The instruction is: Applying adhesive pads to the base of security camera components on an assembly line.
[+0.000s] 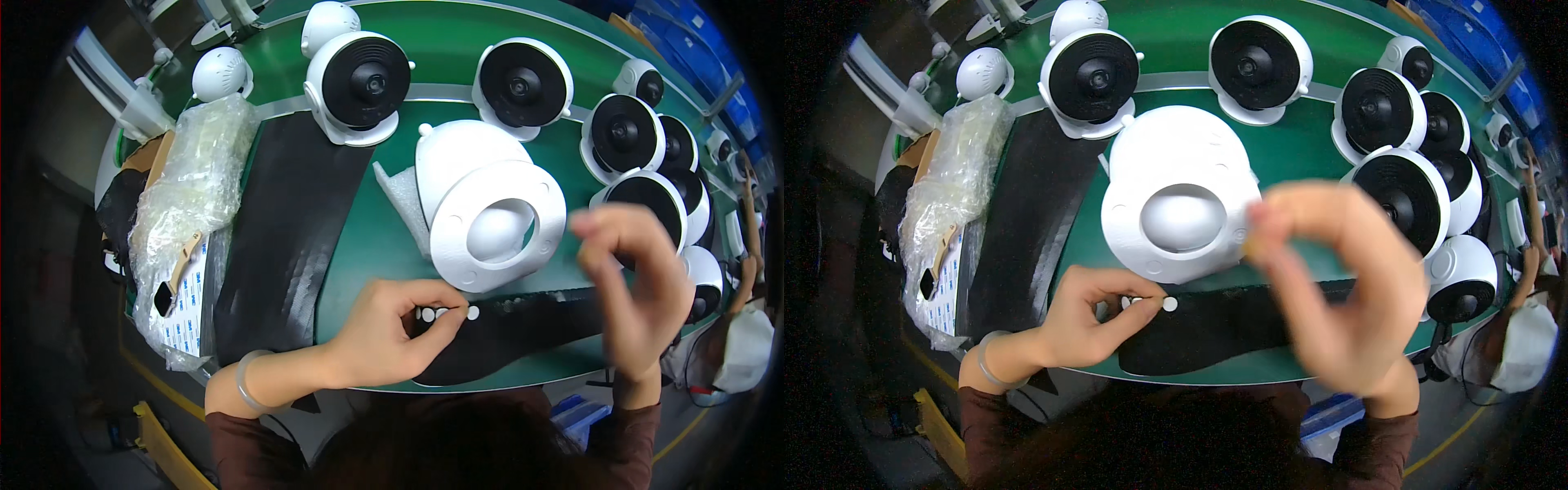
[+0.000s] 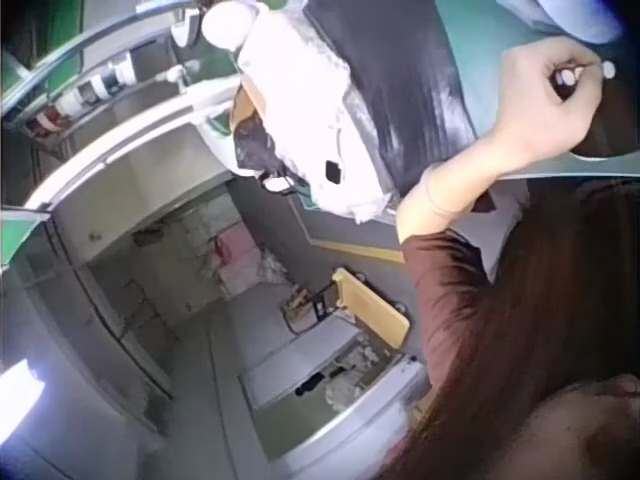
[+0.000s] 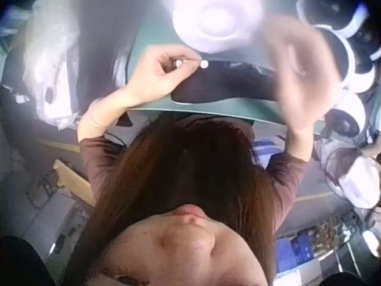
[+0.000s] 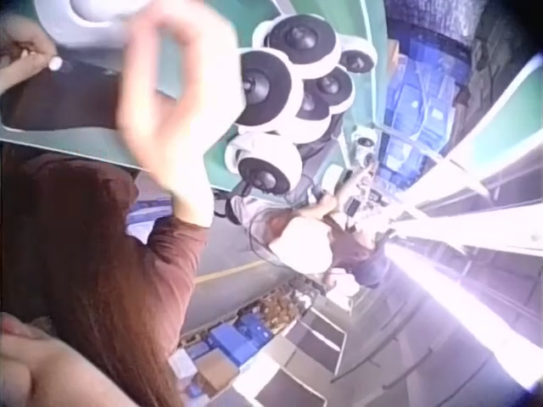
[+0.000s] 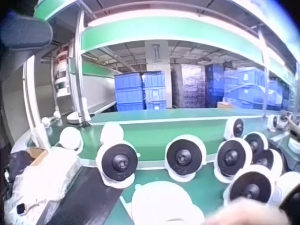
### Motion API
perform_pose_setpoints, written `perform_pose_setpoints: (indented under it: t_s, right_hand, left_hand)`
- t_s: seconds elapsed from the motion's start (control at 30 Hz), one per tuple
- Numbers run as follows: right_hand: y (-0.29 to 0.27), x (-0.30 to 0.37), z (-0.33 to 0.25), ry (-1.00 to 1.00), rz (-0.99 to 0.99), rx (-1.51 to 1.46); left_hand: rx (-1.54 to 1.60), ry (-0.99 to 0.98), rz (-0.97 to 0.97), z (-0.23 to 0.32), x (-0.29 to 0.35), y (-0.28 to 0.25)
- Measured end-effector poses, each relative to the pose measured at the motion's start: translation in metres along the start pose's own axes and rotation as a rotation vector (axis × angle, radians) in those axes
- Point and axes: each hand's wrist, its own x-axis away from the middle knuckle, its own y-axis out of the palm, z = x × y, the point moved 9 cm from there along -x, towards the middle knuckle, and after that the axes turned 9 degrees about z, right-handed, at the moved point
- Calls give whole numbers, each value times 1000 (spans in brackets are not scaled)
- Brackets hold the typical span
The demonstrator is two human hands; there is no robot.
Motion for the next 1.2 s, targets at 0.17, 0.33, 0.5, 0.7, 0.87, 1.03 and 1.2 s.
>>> perform_pose_setpoints:
  t_s: [0.17, 0.33, 0.5, 0.7, 0.87, 1.03, 1.2]
  right_hand:
    - [12, -22, 35, 358, -43, -189]
    - [18, -26, 36, 357, -82, -142]
    - [16, -29, 35, 356, -81, -108]
    - [19, -27, 40, 460, -98, -198]
    - [20, -28, 32, 349, -92, -118]
    - [21, -30, 32, 292, -104, -64]
    - [21, -30, 32, 301, -113, -19]
  left_hand:
    - [-41, -8, 18, -4, -4, -1]
    - [-53, 6, 32, -5, -5, -2]
    - [-29, 11, 26, -4, -6, -2]
    - [-39, 49, 22, -1, -5, -2]
    - [-24, 58, -4, 0, -4, 0]
    - [-10, 75, -20, 2, -9, -1]
    - [31, 54, -34, 0, -10, 0]
